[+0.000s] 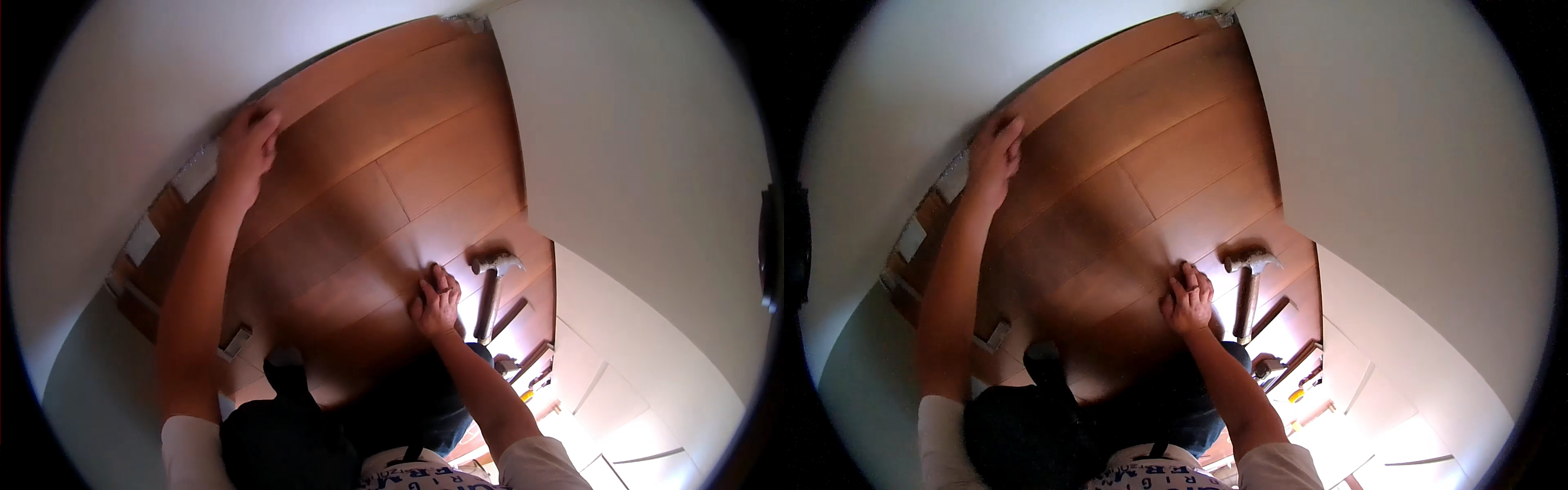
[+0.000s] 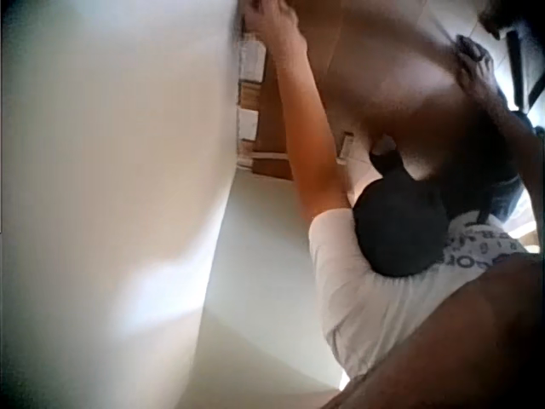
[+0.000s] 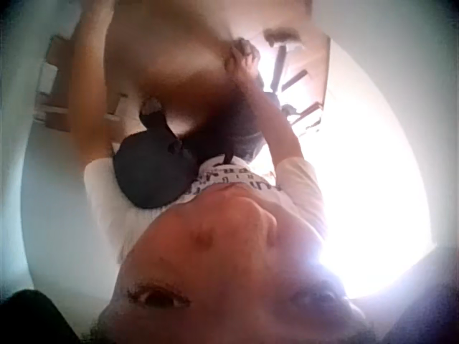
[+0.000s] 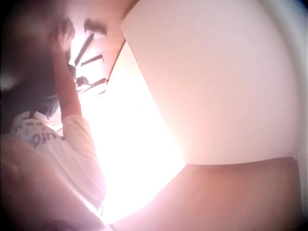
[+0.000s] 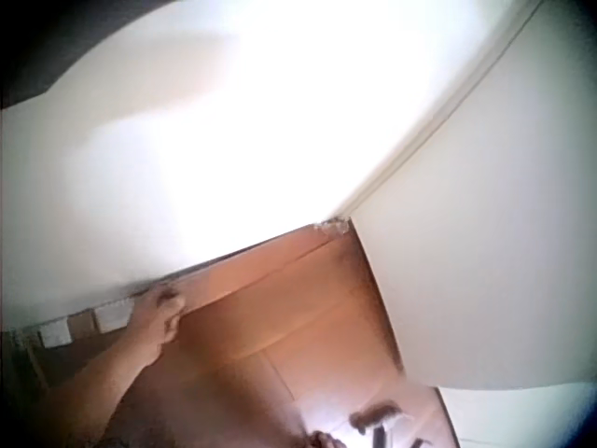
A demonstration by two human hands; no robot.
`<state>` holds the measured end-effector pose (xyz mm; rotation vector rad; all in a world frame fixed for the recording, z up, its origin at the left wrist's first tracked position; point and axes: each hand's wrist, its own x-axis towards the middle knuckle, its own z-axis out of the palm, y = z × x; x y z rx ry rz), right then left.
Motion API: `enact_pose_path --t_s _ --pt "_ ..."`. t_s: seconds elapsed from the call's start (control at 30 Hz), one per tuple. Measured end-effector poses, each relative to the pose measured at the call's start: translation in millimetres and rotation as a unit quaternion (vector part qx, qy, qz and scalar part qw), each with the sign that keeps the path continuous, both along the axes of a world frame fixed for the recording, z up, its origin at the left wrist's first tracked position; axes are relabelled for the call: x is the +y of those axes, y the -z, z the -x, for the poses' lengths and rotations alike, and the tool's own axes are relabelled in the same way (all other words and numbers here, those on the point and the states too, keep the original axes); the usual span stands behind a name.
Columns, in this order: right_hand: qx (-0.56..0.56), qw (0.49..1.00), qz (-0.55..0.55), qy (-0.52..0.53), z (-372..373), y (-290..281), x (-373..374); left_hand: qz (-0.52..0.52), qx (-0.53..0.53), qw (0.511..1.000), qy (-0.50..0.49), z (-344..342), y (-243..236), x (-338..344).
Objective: The person measures and marks a floorboard using a square and pencil, fits it against the wall, and secures it using a pneumatic nailer.
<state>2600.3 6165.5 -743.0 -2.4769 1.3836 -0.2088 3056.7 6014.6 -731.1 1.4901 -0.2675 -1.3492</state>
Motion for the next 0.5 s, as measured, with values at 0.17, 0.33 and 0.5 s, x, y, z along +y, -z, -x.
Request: enact_pose_path --t_s 0.17,0.33,0.5 --pt "-0.011 1.0 0.012 -0.002 -1 3 2 -0.069 -0.02 0.997 0.023 -40 -25 92" --pt "0.01 1.0 0.002 0.001 1 -1 2 -0.166 -0.023 0.972 0.167 -73 -50 155" --pt "-0.006 1.0 -0.007 0.002 0 -2 1 -0.292 -0.436 0.655 0.543 -81 -98 142"
